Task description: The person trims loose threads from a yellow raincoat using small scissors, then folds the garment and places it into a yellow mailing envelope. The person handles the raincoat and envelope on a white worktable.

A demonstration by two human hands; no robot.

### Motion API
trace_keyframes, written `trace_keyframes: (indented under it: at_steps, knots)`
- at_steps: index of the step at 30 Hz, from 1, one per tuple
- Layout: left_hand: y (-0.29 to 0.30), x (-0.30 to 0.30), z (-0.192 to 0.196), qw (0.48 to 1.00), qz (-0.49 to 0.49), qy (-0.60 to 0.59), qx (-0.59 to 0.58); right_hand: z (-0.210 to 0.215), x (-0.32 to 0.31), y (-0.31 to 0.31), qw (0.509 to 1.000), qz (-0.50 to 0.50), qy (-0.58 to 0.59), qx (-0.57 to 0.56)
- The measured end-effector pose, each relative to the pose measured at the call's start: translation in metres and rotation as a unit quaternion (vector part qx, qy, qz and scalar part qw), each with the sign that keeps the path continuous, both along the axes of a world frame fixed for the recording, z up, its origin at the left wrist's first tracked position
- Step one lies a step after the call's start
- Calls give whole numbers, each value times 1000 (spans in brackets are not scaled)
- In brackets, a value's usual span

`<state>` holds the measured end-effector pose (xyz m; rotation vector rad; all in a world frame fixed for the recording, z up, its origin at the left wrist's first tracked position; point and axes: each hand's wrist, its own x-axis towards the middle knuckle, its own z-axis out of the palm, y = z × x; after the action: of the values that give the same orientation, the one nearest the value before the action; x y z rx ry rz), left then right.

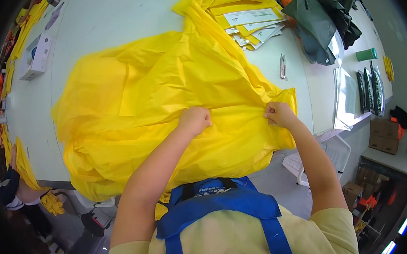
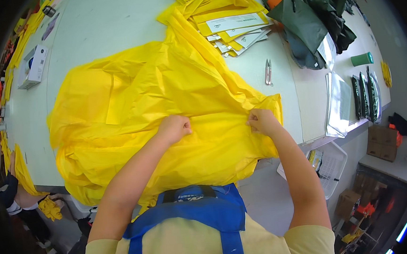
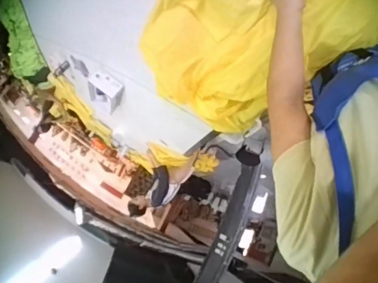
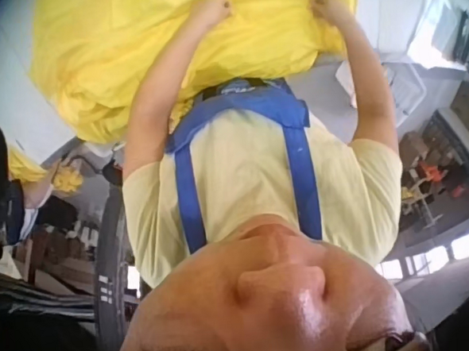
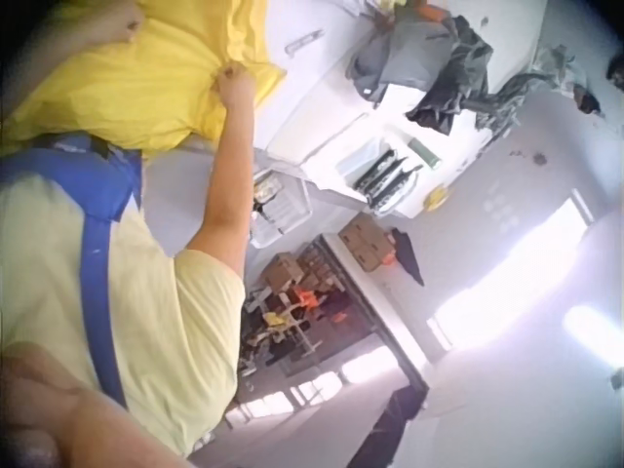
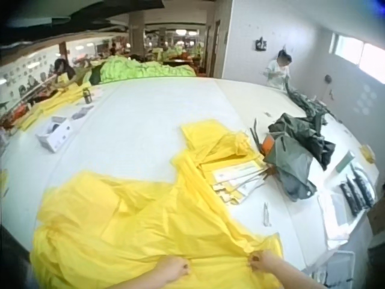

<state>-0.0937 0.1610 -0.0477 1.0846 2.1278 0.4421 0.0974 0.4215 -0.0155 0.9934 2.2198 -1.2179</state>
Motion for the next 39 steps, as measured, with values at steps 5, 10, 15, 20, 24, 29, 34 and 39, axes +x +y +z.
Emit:
trace_keyframes:
  at_steps: [5,10,15,20,24,29,34,39]
  knots:
    - [-43,-14,6,996,-27,88,-3,-3,7,21,975,151,91,133]
    - [-131,-58,55,986,7,88,-143,3,45,71,962,88,-3,260]
    - [-161,-34,50,985,26,139,-97,-9,-8,-24,917,79,210,331]
    - [-187,-54,56,988,91,90,-86,-23,-80,-187,920,203,302,147]
    - [-201,-66,43,989,99,5,-105,-30,-99,-196,954,185,188,140]
    - [-224,-73,8,995,89,-8,41,-19,-107,-192,966,211,107,102]
    - [-215,-82,13,979,176,-102,10,-20,-111,-194,962,225,77,132]
    - [-212,-90,12,989,126,-76,17,-26,-114,-194,961,230,60,142]
